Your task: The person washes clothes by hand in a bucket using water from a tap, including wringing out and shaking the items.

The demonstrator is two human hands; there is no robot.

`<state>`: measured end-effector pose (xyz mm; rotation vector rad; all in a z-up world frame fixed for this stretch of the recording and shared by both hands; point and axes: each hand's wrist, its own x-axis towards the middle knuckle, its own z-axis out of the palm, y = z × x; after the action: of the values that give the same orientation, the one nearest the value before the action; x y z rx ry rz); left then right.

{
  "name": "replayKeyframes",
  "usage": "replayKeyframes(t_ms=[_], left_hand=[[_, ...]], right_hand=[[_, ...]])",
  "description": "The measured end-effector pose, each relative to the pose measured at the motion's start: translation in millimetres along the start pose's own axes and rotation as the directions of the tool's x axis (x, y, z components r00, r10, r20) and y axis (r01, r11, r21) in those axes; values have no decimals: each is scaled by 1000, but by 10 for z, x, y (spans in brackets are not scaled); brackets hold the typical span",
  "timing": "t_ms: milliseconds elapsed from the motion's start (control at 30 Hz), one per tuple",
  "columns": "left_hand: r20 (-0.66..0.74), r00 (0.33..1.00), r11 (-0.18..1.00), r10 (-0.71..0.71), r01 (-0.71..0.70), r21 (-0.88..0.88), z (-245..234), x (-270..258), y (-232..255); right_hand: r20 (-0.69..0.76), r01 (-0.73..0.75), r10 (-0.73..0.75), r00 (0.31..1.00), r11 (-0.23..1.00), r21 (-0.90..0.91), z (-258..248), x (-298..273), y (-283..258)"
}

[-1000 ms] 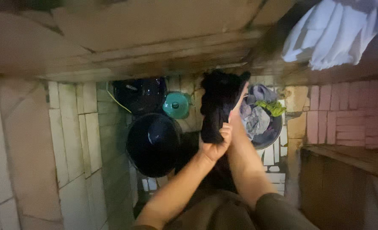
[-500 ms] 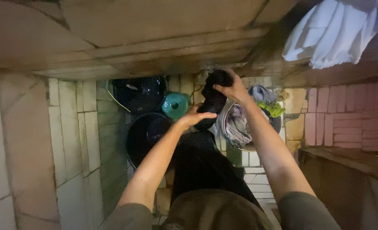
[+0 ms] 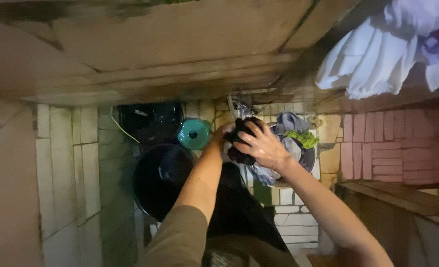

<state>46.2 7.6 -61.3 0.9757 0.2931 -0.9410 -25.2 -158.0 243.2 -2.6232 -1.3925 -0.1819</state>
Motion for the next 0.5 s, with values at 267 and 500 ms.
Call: replayKeyframes(t_ms=[267,500], left_hand=[[-73,993,981,-96,82,-176,30,703,-71],[-303,950,920,75,-183,-347,121,444,-136]], right_hand=[[-145,-470,523,840,834,291,435,-452,221],[-239,-665,913,331,406,627,747,-568,182]])
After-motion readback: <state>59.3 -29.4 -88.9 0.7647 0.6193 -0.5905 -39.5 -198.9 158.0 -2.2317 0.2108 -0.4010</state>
